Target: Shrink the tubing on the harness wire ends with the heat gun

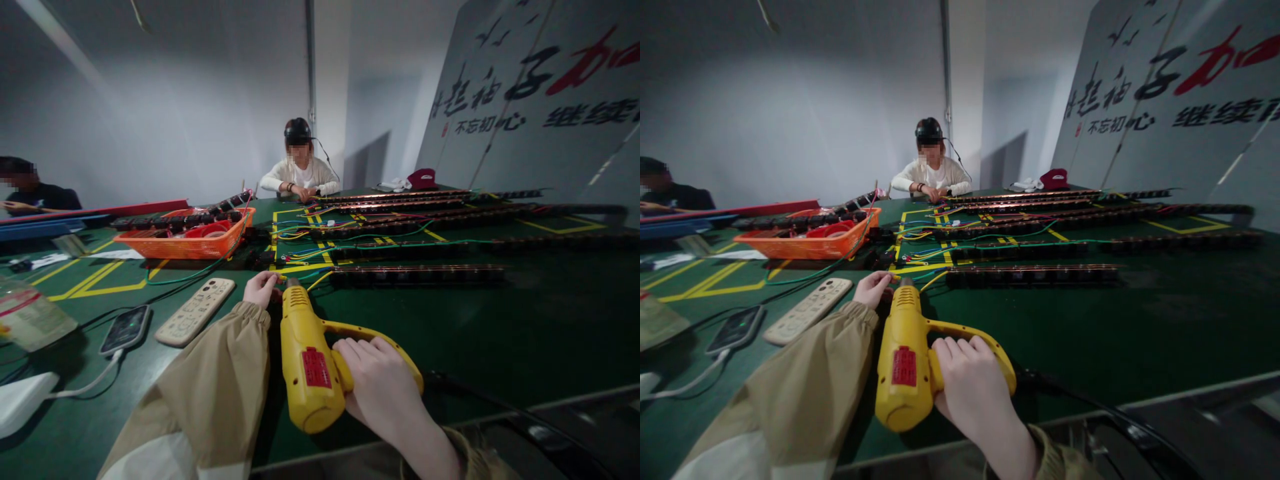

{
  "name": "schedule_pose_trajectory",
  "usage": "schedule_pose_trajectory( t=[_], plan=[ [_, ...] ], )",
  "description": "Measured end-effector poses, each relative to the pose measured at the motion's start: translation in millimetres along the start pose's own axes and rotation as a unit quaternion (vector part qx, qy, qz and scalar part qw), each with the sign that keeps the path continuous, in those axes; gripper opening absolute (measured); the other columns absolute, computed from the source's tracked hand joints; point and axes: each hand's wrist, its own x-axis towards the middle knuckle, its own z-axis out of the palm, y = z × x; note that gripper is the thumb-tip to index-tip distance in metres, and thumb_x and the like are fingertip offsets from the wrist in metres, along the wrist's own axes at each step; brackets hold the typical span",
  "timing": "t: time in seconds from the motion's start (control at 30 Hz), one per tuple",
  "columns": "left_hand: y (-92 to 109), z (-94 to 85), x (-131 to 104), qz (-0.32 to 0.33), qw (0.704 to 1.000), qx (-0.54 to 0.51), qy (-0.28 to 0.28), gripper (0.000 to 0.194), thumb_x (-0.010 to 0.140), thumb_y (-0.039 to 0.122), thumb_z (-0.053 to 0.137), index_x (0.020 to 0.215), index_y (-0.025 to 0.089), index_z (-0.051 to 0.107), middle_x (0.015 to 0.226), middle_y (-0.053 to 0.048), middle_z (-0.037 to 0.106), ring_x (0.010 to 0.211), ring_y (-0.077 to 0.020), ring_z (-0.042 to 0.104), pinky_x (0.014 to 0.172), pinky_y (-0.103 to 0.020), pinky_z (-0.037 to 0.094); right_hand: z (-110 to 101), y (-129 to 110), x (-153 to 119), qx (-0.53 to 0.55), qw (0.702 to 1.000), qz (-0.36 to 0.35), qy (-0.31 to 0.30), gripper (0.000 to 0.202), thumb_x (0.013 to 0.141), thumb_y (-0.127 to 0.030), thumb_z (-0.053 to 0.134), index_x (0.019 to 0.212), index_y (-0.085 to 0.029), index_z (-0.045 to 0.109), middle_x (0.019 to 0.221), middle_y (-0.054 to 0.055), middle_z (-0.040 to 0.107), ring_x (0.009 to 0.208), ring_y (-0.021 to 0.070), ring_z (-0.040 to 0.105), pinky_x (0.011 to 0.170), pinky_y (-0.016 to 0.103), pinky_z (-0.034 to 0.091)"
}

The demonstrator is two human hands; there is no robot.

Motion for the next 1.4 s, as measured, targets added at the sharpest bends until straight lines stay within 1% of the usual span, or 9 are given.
schedule_pose_trajectory(
  t=[0.1,0.23,0.43,0.53,0.73,0.9,1.03,1.23,1.4],
  plan=[
    [0.4,0.4,-0.7,0.011,1.000,0.006,0.003,0.027,0.063,0.035,0.070,0.075,0.014,0.060,0.062,0.001,0.063,0.039,-0.0095,0.057,0.035,-0.018,0.043,-1.6,4.6,-1.8,0.003,1.000,0.005,0.004,0.033,0.066,-0.014,0.051,0.098,-0.017,0.059,0.090,0.002,0.063,0.078,0.0175,0.052,0.075,0.032,0.028],
    [1.1,0.2,-1.3,0.010,1.000,0.021,0.004,0.032,0.061,0.039,0.070,0.077,0.014,0.060,0.058,0.002,0.061,0.038,-0.0095,0.056,0.035,-0.018,0.043,-3.6,10.2,-7.5,-0.012,1.000,0.018,0.015,0.029,0.066,-0.014,0.051,0.094,-0.018,0.059,0.087,0.001,0.063,0.074,0.0175,0.051,0.072,0.032,0.029],
    [0.3,0.1,-1.4,0.020,0.999,0.033,-0.007,0.041,0.058,0.048,0.070,0.078,0.013,0.060,0.059,0.001,0.061,0.040,-0.0086,0.055,0.036,-0.018,0.042,-6.8,18.1,-15.7,-0.049,0.997,0.037,0.044,0.039,0.063,-0.011,0.051,0.100,-0.017,0.058,0.094,0.002,0.064,0.076,0.0182,0.052,0.074,0.032,0.030],
    [-2.0,-0.6,-0.2,0.034,0.999,0.038,-0.011,0.045,0.057,0.051,0.070,0.079,0.013,0.061,0.060,0.001,0.061,0.040,-0.0083,0.054,0.037,-0.018,0.041,-9.3,21.9,-19.0,-0.067,0.996,0.045,0.050,0.036,0.064,-0.010,0.051,0.099,-0.017,0.058,0.092,0.002,0.065,0.075,0.0185,0.053,0.073,0.032,0.031],
    [-4.2,-1.6,1.0,0.045,0.997,0.049,-0.023,0.046,0.059,0.053,0.068,0.080,0.013,0.061,0.059,0.001,0.060,0.040,-0.0084,0.053,0.037,-0.019,0.041,-11.6,33.9,-26.6,-0.115,0.989,0.062,0.074,0.037,0.064,-0.011,0.054,0.100,-0.016,0.058,0.091,0.003,0.065,0.074,0.0192,0.054,0.072,0.032,0.032],
    [-2.6,-0.6,0.4,0.046,0.997,0.049,-0.031,0.044,0.060,0.052,0.068,0.080,0.014,0.059,0.056,0.002,0.058,0.039,-0.0090,0.053,0.035,-0.019,0.040,-10.8,40.2,-28.5,-0.141,0.985,0.044,0.086,0.038,0.063,-0.010,0.054,0.101,-0.014,0.058,0.091,0.005,0.065,0.075,0.0199,0.056,0.073,0.033,0.033],
    [-0.8,-0.9,0.0,0.041,0.997,0.049,-0.034,0.042,0.060,0.051,0.067,0.078,0.014,0.059,0.050,0.003,0.056,0.039,-0.0096,0.053,0.036,-0.019,0.041,-10.7,35.9,-27.1,-0.134,0.986,0.032,0.089,0.039,0.063,-0.011,0.055,0.101,-0.013,0.058,0.090,0.005,0.065,0.074,0.0199,0.054,0.072,0.033,0.033],
    [-2.4,-3.5,2.3,0.057,0.996,0.053,-0.041,0.040,0.061,0.051,0.065,0.078,0.015,0.058,0.042,0.007,0.048,0.035,-0.0100,0.050,0.034,-0.019,0.038,-7.5,20.8,-25.4,-0.115,0.989,0.044,0.082,0.037,0.062,-0.009,0.053,0.098,-0.016,0.058,0.089,0.004,0.064,0.076,0.0201,0.054,0.073,0.034,0.033],
    [-4.6,-2.4,2.0,0.057,0.996,0.062,-0.031,0.038,0.063,0.051,0.063,0.079,0.017,0.058,0.035,0.009,0.042,0.033,-0.0109,0.048,0.034,-0.019,0.036,-3.3,10.7,-22.0,-0.095,0.992,0.043,0.066,0.037,0.060,-0.007,0.052,0.095,-0.017,0.057,0.086,0.002,0.062,0.074,0.0193,0.053,0.072,0.033,0.032]
  ],
)
